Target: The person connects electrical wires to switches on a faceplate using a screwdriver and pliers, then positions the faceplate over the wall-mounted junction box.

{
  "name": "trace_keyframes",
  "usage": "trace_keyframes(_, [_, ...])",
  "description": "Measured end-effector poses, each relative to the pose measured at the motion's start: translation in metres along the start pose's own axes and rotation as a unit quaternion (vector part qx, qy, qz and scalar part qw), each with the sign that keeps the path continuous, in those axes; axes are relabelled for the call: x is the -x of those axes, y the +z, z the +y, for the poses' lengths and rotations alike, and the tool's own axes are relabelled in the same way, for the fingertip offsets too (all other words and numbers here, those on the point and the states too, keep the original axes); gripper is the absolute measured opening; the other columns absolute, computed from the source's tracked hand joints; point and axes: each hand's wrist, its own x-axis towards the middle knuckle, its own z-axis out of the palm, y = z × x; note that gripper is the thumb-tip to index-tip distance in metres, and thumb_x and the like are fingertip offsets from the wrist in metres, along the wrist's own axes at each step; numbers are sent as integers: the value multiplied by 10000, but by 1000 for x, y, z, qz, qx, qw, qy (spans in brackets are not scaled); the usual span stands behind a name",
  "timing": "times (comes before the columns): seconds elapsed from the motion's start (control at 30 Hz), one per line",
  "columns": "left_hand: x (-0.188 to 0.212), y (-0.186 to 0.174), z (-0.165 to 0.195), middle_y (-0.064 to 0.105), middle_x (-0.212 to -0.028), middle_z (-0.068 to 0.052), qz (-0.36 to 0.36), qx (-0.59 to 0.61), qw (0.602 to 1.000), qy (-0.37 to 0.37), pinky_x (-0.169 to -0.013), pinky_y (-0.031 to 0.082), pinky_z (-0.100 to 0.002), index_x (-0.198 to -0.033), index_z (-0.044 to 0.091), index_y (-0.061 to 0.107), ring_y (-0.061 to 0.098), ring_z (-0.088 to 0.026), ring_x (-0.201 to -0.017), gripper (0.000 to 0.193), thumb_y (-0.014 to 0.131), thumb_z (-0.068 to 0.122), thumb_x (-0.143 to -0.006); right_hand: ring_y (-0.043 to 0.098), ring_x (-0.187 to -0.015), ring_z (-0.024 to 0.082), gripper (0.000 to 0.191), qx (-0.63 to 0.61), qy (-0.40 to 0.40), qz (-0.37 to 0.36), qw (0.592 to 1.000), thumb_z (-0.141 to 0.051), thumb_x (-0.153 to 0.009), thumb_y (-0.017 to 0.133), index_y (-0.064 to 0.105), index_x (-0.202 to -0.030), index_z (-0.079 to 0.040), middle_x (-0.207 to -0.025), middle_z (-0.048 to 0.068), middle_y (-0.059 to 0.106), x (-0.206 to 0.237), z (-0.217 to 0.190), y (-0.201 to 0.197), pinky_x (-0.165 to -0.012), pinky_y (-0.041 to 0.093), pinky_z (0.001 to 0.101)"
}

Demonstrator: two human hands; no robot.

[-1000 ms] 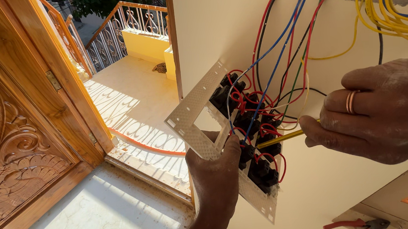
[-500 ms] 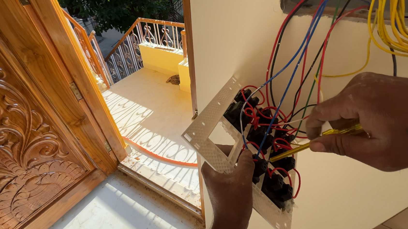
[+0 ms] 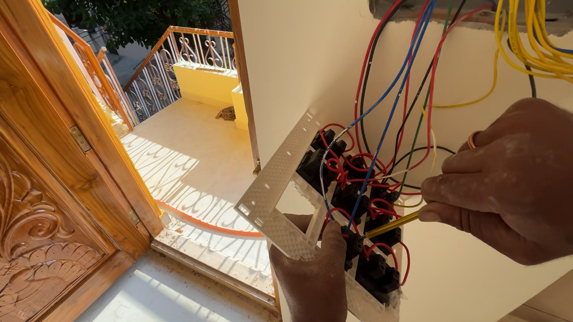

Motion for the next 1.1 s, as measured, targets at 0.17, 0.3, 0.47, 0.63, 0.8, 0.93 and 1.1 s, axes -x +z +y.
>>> trace_keyframes(0.17, [-8,5,-1,670,-835,-106,5,35,996,-80,-604,564,-301,-1023,16,577,660,-149,-693,258,724,16,-811,654,-554,269,336,-27,222,-186,957,-499,-917,625,768,-783,-227,-534,56,682,-20,-12,-16,-589,496,459])
trace_keyframes(0.3, [-10,0,2,700,-887,-111,-25,62,992,-107,-660,575,-291,-1049,4,604,671,-143,-743,248,718,36,-832,674,-644,276,325,-49,167,-154,972,-493,-920,667,769,-887,-187,-657,61,720,-30,-16,-30,-626,514,462])
trace_keyframes(0.47, [-10,-3,4,709,-885,-162,-49,85,988,-119,-674,585,-343,-1054,-41,607,686,-189,-736,289,740,60,-819,691,-817,237,342,34,84,-201,976,-482,-958,608,719,-1121,-203,-930,0,730,-16,-18,-27,-688,545,424])
trace_keyframes(0.63, [-17,-13,1,733,-891,-156,-111,77,989,-62,-716,617,-335,-1060,-24,612,733,-189,-771,365,784,53,-748,716,-755,175,300,-24,208,62,976,-410,-920,677,725,-1012,-129,-814,-15,712,34,-37,6,-619,552,340])
trace_keyframes(0.8, [-24,-17,-10,662,-825,-200,-131,84,970,-188,-620,550,-369,-1051,-66,622,647,-227,-673,371,792,91,-761,357,-562,42,403,-344,536,477,605,-371,-1036,638,647,-897,7,-661,4,443,75,-96,136,-501,277,226])
trace_keyframes(0.93, [-25,-13,-19,645,-784,-222,-178,174,935,-254,-574,647,-442,-1042,-92,558,722,-298,-622,397,730,126,-758,496,-547,66,452,-570,627,403,346,-518,-1025,576,694,-1155,-101,-732,20,546,76,-114,237,-443,452,295])
trace_keyframes(1.1, [-10,-10,-25,650,-781,-222,-243,176,918,-262,-559,636,-437,-1115,-76,532,729,-293,-627,443,739,137,-786,435,-426,132,698,-733,321,552,232,-604,-1033,608,658,-1147,83,-617,85,592,73,-136,243,-314,326,280])
